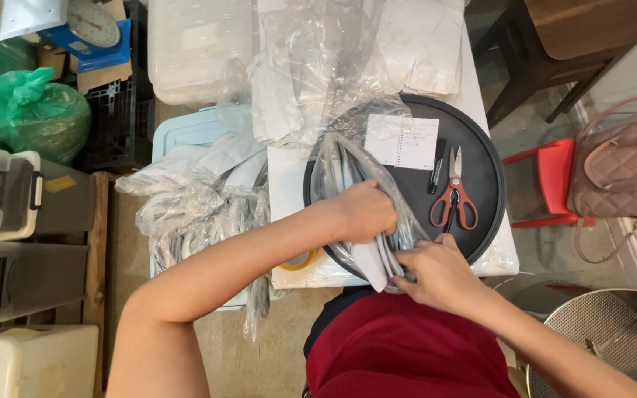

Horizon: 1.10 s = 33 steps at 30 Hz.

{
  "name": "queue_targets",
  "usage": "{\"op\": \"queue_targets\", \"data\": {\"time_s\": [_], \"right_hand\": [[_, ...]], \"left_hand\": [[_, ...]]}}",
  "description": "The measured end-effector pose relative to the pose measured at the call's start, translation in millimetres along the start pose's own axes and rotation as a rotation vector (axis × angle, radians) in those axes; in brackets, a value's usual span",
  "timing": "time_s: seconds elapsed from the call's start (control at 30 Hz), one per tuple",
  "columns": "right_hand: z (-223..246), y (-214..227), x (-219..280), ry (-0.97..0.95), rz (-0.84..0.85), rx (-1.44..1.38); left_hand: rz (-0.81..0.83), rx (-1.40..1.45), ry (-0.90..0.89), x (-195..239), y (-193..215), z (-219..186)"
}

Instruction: Packaging items into a shipping mailer and sealing it with tape

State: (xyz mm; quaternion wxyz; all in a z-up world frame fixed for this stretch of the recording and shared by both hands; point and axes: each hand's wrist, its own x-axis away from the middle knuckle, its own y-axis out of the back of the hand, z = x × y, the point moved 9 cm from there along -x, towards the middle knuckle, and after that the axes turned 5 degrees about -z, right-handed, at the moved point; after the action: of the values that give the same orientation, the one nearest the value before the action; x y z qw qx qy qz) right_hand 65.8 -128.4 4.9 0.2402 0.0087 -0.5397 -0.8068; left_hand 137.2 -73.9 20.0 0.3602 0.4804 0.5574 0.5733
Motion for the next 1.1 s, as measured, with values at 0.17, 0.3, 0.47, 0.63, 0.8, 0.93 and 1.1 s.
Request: {"op": "queue_targets", "data": {"time_s": [0.17,0.3,0.47,0.63,0.8,0.93,1.1], "right_hand": [[4.3,-14.0,3.7,0.14,-0.019,0.121],[23.9,-0.1,0.1,0.308,0.012,0.239],[30.8,-14.2,-16.5,0.407,0.055,0.423],[44.8,-5.0,-12.1,0.584,-0.075,0.711],[30.2,-44.3,-21.7,0.577,-0.002,0.799],[28.8,-43.7,-28.5,0.476,0.079,0.714],[35.1,-54.2,-25.0,0.589,0.128,0.809]], "left_hand": [[-0.128,0.024,-0.131,8.4,7.5,-19.8],[-0.184,0.058,-0.197,20.3,34.6,-22.1],[-0.198,0.022,-0.217,23.5,17.5,-18.9],[-0.203,-0.028,-0.233,37.0,14.6,-16.8],[-0.163,-0.138,-0.118,32.4,-2.2,-23.4],[-0.06,-0.092,-0.123,26.9,-15.9,-35.4],[-0.005,-0.059,-0.134,19.5,5.2,-17.9]]}}
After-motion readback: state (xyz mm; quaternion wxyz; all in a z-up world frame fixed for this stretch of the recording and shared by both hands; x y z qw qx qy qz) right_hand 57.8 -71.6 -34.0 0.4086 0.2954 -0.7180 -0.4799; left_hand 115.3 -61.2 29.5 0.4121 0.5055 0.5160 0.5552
